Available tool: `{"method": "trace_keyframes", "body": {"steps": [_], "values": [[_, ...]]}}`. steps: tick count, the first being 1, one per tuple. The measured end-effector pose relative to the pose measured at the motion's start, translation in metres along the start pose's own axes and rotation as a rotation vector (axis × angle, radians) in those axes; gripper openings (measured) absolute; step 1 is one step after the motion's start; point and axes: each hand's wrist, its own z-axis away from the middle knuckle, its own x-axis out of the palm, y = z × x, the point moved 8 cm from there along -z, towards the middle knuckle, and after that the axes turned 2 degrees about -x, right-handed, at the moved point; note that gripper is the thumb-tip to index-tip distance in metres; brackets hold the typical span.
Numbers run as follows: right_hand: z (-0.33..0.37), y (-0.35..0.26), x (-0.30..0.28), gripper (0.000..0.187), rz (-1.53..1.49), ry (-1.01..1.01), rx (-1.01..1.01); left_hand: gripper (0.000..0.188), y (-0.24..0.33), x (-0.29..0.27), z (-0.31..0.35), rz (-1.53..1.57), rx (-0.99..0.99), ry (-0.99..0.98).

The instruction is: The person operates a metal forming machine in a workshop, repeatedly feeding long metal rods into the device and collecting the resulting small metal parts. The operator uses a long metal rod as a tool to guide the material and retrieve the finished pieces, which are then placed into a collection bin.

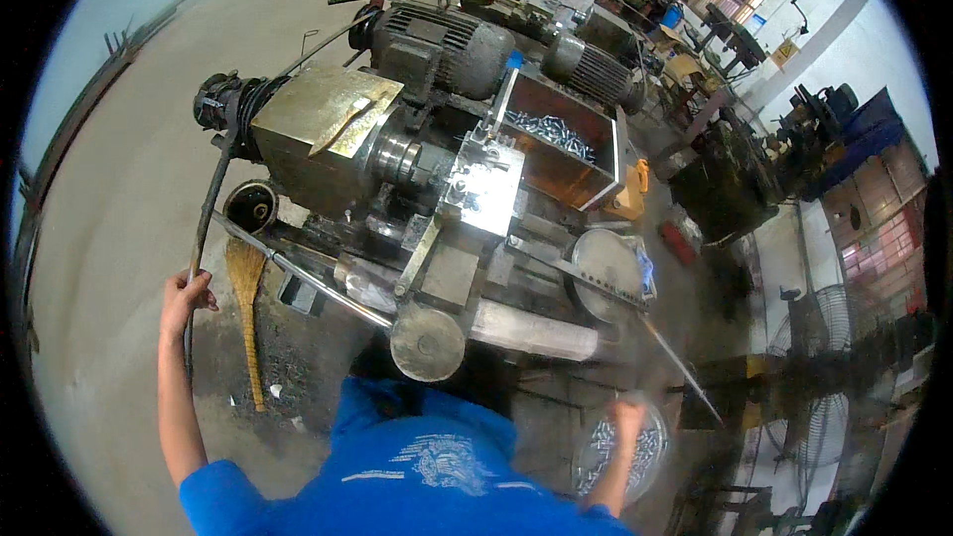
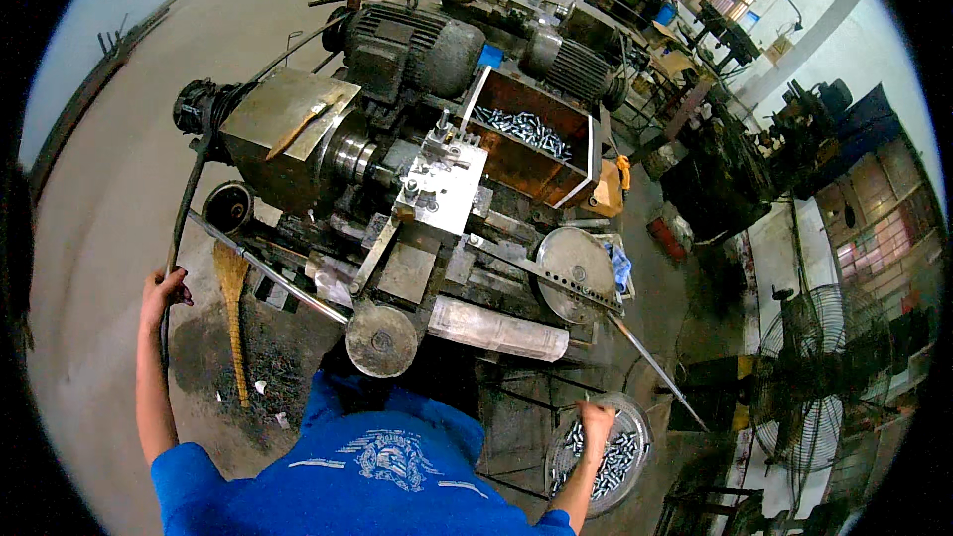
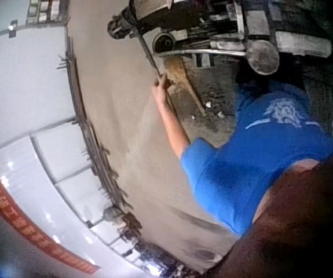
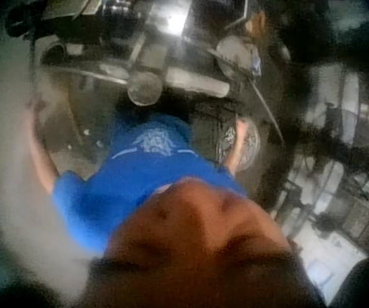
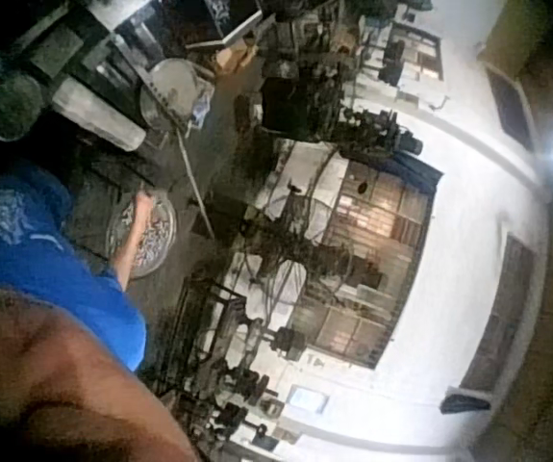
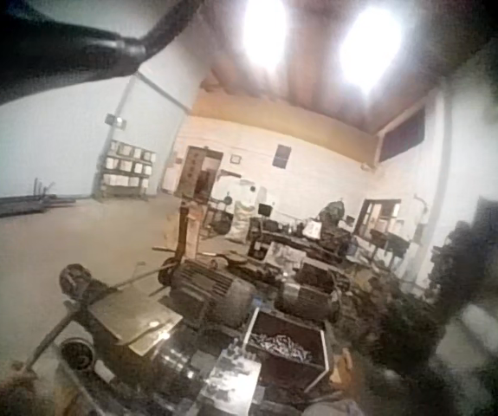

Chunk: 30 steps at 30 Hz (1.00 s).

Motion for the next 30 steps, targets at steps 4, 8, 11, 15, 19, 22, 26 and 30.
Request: {"method": "trace_keyframes", "body": {"steps": [4, 8, 11, 15, 19, 22, 26, 30], "values": [[0.012, -0.272, 0.025, 0.03, -0.024, -0.337, -0.347, 0.023, -0.002, -0.003, 0.001, -0.014, -0.006, 0.014], [0.023, -0.454, 0.072, 0.033, -0.138, -0.512, -0.742, 0.024, 0.004, -0.009, 0.003, -0.141, 0.021, 0.062], [0.04, -0.562, 0.114, 0.033, -0.149, -0.498, -1.098, 0.028, 0.0, -0.021, 0.005, -0.52, -0.007, 0.173], [0.066, -0.652, 0.174, 0.028, 0.238, -0.478, -1.344, 0.041, 0.03, -0.007, 0.04, -1.101, 0.132, 0.265], [0.058, -0.652, 0.242, 0.023, 0.532, -0.552, -1.201, 0.039, 0.021, -0.017, 0.064, -1.064, 0.072, 0.265], [0.055, -0.641, 0.263, 0.026, 0.486, -0.649, -1.145, 0.039, 0.008, -0.026, 0.07, -1.008, 0.075, 0.299], [0.051, -0.632, 0.265, 0.032, 0.3, -0.695, -1.17, 0.043, 0.004, -0.027, 0.066, -1.005, 0.009, 0.259], [0.053, -0.634, 0.258, 0.032, 0.274, -0.618, -1.246, 0.048, 0.008, -0.024, 0.068, -1.012, 0.007, 0.272]]}}
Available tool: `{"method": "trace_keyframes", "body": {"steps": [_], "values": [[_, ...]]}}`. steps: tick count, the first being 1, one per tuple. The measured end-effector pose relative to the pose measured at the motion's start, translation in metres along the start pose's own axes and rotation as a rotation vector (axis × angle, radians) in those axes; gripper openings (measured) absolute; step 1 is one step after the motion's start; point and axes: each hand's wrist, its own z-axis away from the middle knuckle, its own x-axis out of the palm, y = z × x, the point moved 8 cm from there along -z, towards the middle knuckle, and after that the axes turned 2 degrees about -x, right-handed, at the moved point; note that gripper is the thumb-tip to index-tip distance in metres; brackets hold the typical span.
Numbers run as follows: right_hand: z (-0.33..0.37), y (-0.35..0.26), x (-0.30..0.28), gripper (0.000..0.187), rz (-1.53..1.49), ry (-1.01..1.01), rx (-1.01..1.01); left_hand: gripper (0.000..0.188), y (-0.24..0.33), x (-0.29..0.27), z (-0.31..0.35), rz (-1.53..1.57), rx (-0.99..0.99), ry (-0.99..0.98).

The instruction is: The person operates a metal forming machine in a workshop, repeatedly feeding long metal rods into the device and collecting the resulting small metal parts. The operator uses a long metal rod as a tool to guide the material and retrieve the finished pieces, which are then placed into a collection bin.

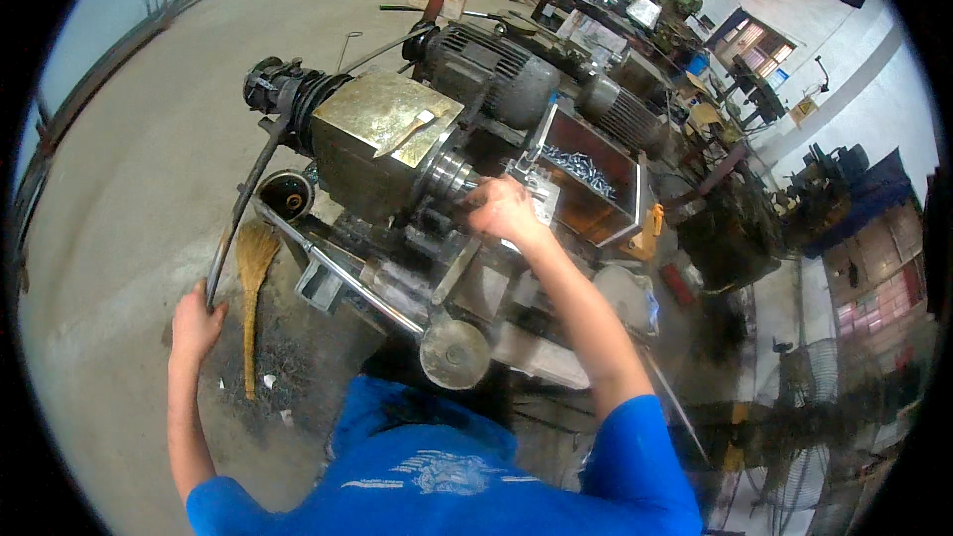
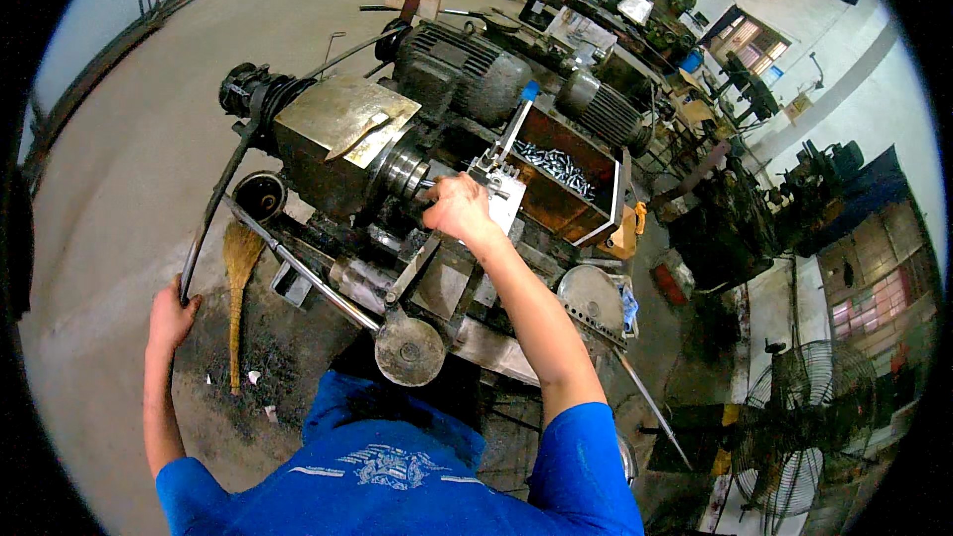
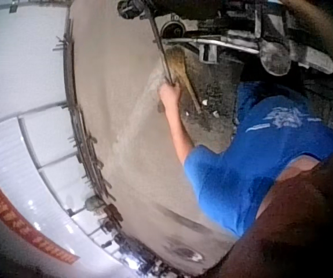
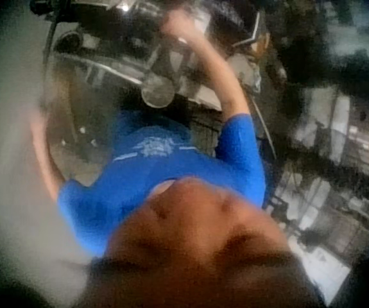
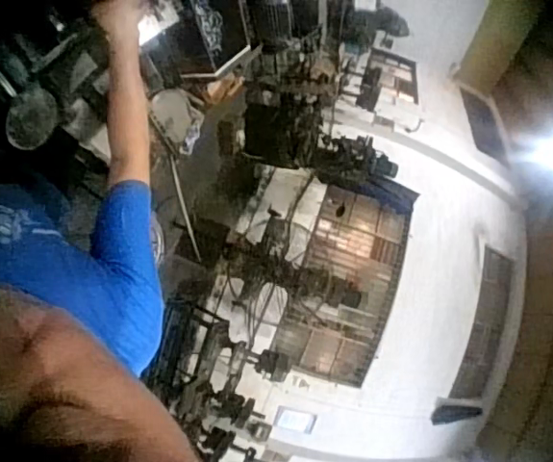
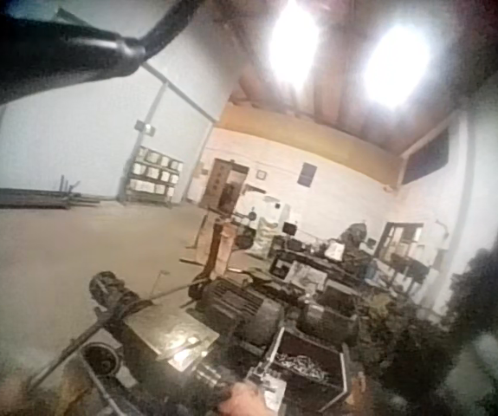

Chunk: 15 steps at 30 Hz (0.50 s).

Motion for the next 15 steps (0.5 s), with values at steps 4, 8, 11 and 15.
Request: {"method": "trace_keyframes", "body": {"steps": [4, 8, 11, 15], "values": [[-0.003, -0.005, -0.002, 0.034, 0.047, -0.027, 0.008, 0.05, -0.005, 0.001, 0.003, -0.059, 0.015, 0.063], [-0.003, -0.011, -0.006, 0.035, -0.021, -0.01, -0.046, 0.051, -0.004, 0.0, 0.011, -0.058, 0.011, 0.078], [-0.002, -0.013, -0.006, 0.035, -0.014, 0.037, -0.106, 0.046, -0.007, -0.004, 0.024, -0.043, -0.03, 0.038], [-0.003, -0.012, -0.006, 0.035, -0.07, -0.008, -0.106, 0.035, -0.023, -0.015, 0.057, -0.081, -0.094, -0.023]]}}
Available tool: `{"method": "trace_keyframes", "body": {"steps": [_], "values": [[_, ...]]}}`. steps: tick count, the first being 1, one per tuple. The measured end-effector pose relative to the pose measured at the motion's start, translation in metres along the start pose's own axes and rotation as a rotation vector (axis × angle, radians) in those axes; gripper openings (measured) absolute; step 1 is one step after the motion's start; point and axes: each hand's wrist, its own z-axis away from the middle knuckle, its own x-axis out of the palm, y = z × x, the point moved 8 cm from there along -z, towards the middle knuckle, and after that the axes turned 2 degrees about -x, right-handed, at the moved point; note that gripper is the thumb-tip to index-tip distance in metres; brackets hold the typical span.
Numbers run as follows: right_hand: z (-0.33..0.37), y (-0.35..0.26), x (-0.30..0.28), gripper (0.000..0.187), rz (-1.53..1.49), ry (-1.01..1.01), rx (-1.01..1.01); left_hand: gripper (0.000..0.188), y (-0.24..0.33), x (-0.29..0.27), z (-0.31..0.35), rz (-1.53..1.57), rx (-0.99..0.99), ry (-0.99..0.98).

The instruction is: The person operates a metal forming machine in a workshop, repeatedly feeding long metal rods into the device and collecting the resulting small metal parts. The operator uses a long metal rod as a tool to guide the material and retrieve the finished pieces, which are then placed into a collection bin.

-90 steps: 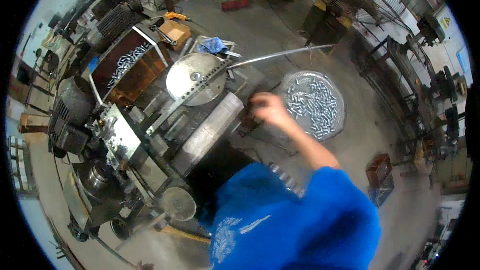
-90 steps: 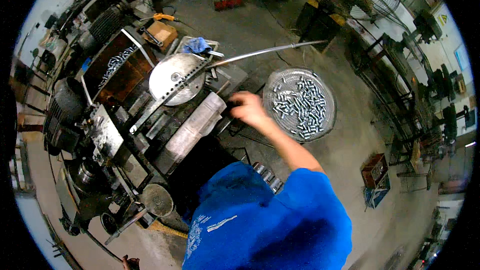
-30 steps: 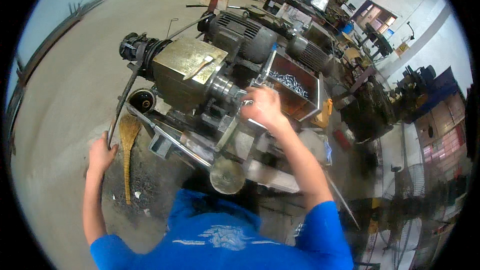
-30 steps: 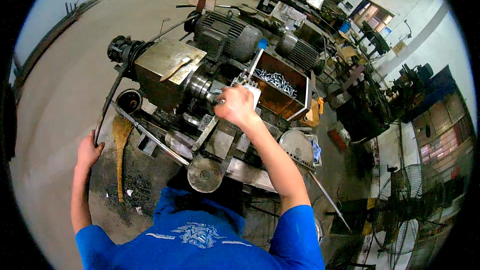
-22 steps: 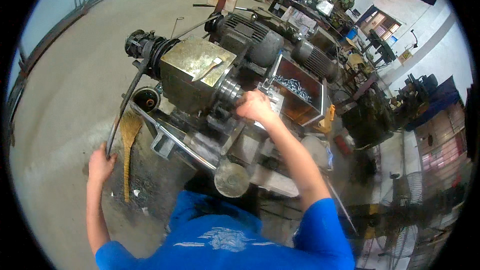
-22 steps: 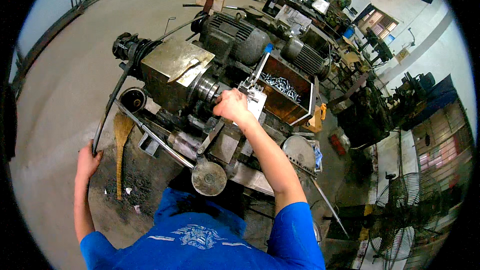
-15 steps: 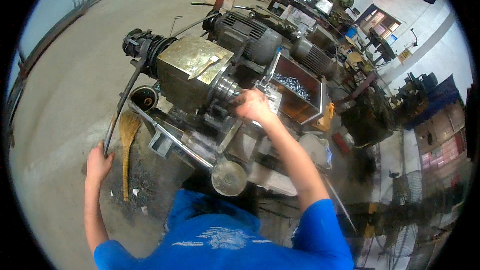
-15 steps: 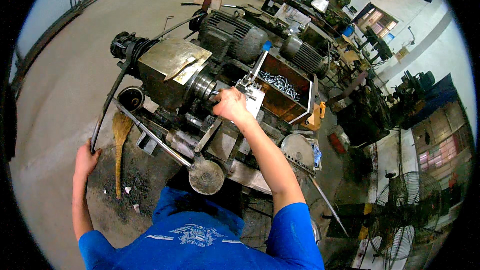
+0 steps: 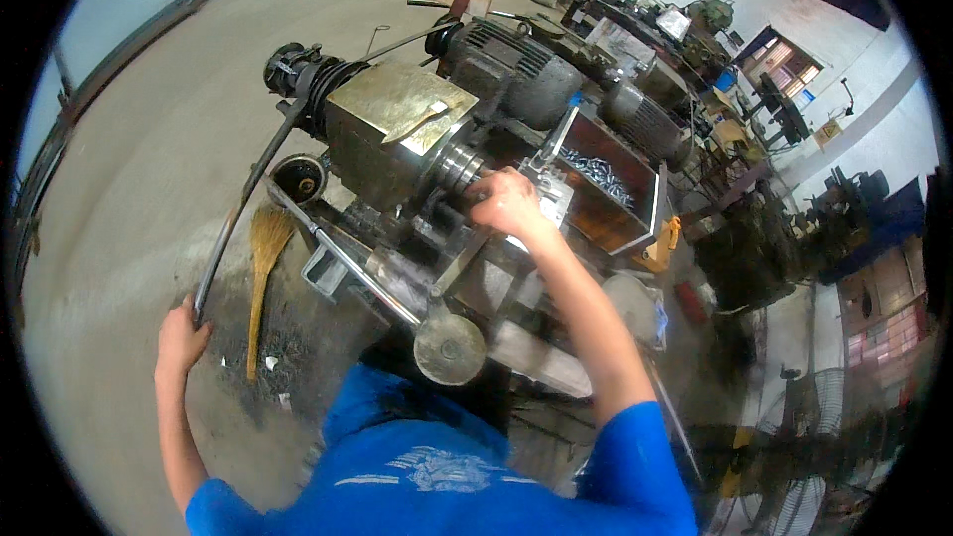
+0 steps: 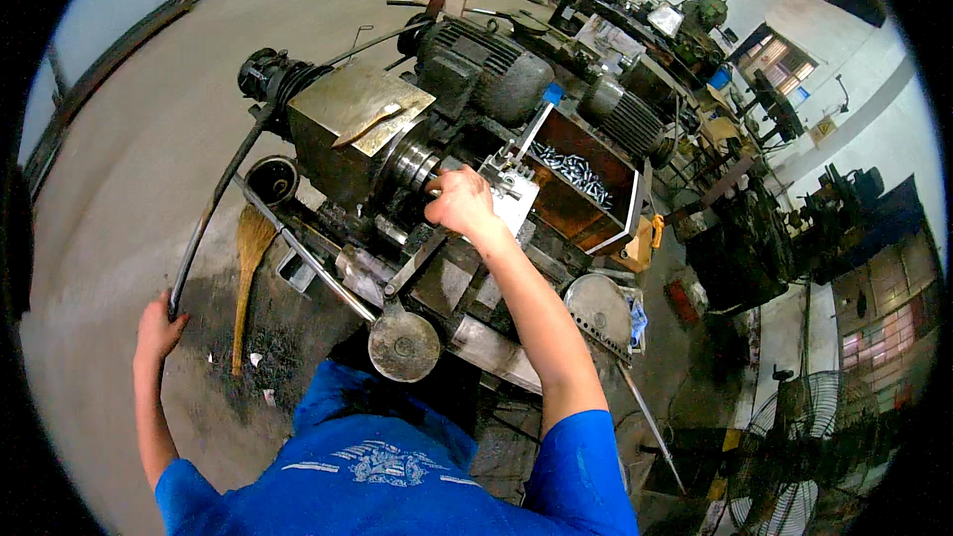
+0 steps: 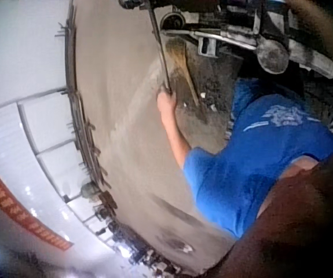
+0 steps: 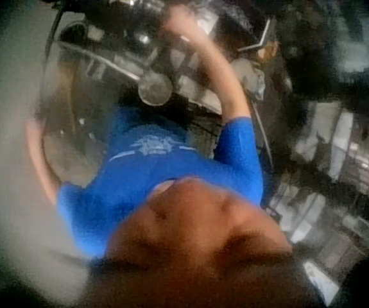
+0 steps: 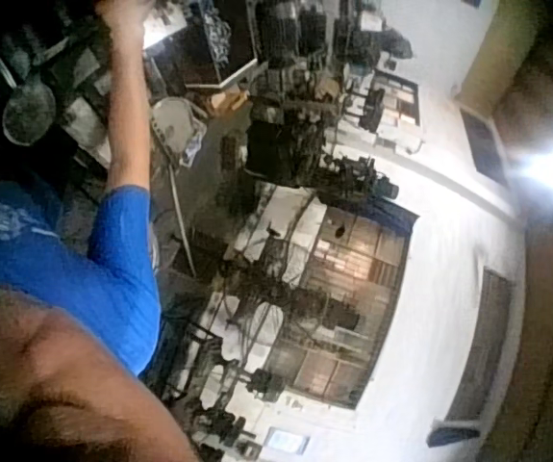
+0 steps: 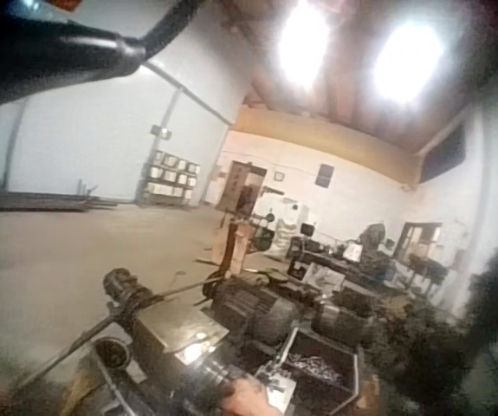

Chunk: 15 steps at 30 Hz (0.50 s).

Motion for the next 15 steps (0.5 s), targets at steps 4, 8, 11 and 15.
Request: {"method": "trace_keyframes", "body": {"steps": [4, 8, 11, 15], "values": [[-0.003, -0.006, 0.0, 0.033, 0.085, 0.03, -0.085, 0.027, -0.023, 0.007, 0.014, 0.001, -0.037, 0.121], [-0.006, -0.01, 0.003, 0.028, 0.051, 0.006, -0.124, 0.018, -0.032, 0.016, -0.001, -0.04, -0.054, 0.144], [-0.005, -0.008, 0.002, 0.029, 0.102, 0.031, -0.109, 0.012, -0.039, 0.008, -0.018, -0.242, -0.089, 0.183], [-0.003, -0.02, -0.012, 0.032, 0.092, 0.016, -0.052, 0.009, -0.109, -0.019, -0.082, -0.474, -0.01, 0.27]]}}
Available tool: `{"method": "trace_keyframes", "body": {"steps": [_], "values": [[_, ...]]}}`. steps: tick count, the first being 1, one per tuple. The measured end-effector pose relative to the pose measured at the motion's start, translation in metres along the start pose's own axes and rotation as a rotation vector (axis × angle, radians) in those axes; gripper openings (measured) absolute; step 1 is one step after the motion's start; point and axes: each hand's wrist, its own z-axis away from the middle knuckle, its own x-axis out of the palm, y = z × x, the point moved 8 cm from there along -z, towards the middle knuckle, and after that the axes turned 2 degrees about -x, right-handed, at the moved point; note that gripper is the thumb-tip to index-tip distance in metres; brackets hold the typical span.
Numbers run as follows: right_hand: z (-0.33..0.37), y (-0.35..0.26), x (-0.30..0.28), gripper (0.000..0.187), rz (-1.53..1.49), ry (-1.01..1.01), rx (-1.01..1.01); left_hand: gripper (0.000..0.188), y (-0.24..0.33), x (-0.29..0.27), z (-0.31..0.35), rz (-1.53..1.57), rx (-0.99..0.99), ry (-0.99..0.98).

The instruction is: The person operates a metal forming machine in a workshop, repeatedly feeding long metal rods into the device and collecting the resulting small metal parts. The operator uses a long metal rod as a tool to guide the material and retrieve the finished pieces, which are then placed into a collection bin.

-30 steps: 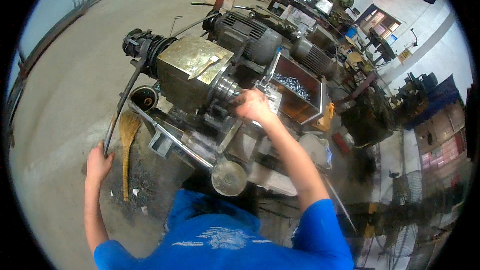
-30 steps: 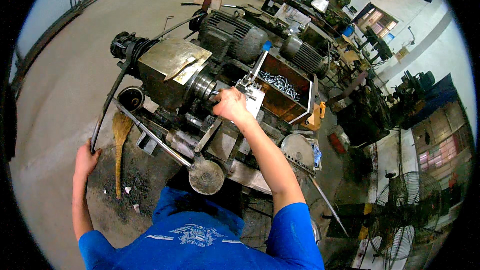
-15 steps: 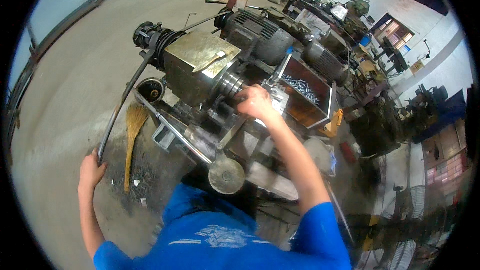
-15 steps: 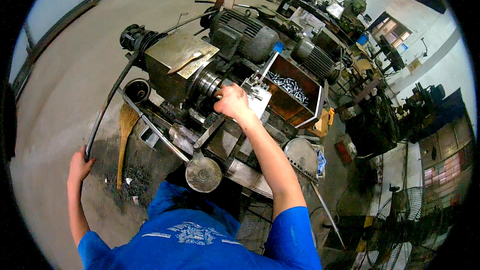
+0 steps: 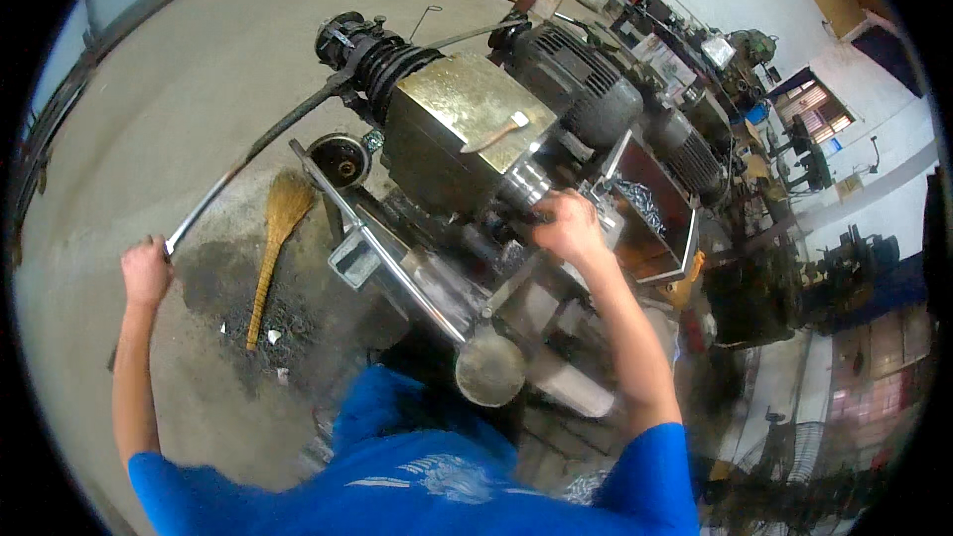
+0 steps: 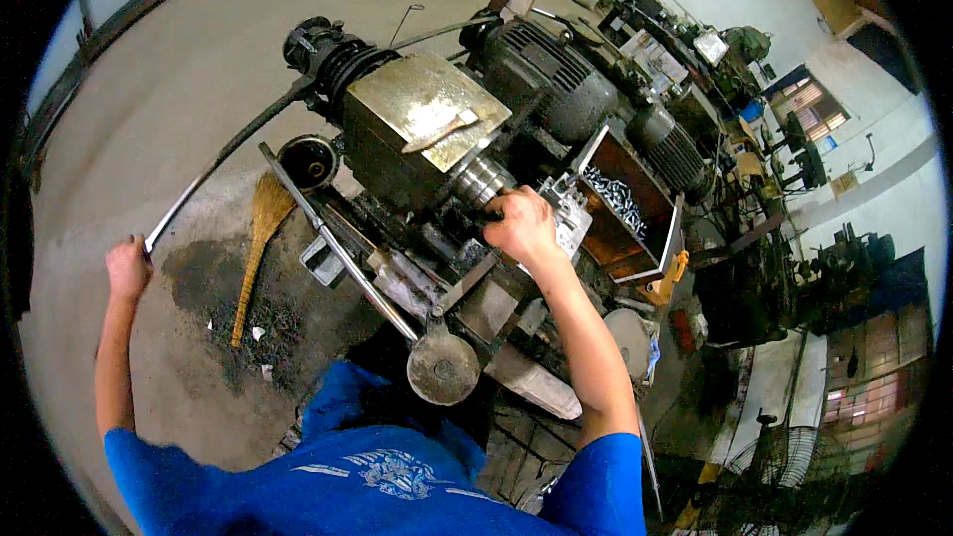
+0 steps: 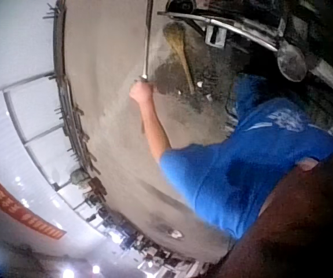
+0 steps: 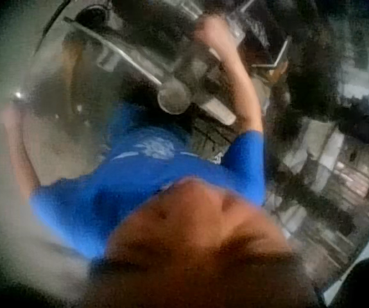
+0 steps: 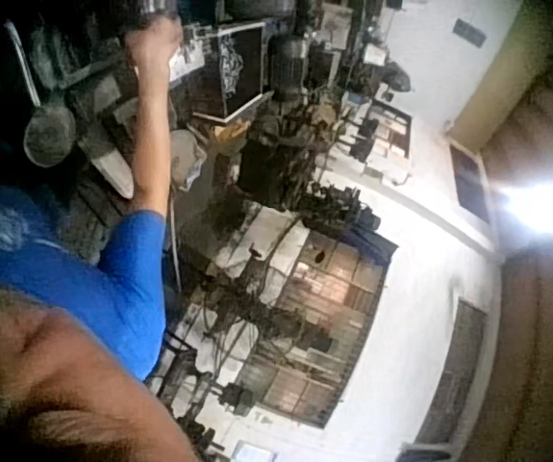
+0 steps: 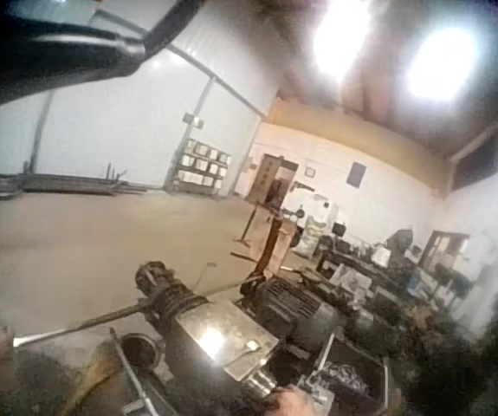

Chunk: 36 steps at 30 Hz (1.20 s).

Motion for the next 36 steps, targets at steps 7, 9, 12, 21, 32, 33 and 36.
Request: {"method": "trace_keyframes", "body": {"steps": [7, 9, 12, 21, 32, 33, 36], "values": [[-0.002, 0.004, 0.005, 0.034, -0.006, -0.03, 0.034, 0.013, -0.036, 0.025, -0.071, -0.058, -0.004, 0.07], [0.003, 0.004, 0.003, 0.037, -0.022, 0.03, 0.012, 0.022, -0.048, 0.027, -0.073, 0.045, -0.124, 0.051], [0.019, 0.004, -0.013, 0.041, -0.058, 0.148, -0.083, 0.027, 0.015, 0.011, -0.08, 0.664, 0.058, 0.348], [0.181, 0.054, -0.071, 0.04, -0.154, 0.233, 0.272, 0.041, 0.313, 0.183, 0.01, 0.488, 0.332, -0.35], [0.564, 0.198, -0.034, 0.055, 0.117, -0.153, 1.577, 0.026, 0.28, 0.124, -0.033, 0.27, 0.441, -0.256], [0.614, 0.2, -0.035, 0.051, 0.376, -0.087, 1.466, 0.028, 0.277, 0.104, -0.035, 0.396, 0.383, -0.229], [0.683, 0.223, -0.014, 0.043, 0.479, -0.206, 1.48, 0.034, 0.25, 0.092, -0.066, 1.184, 0.241, -0.308]]}}
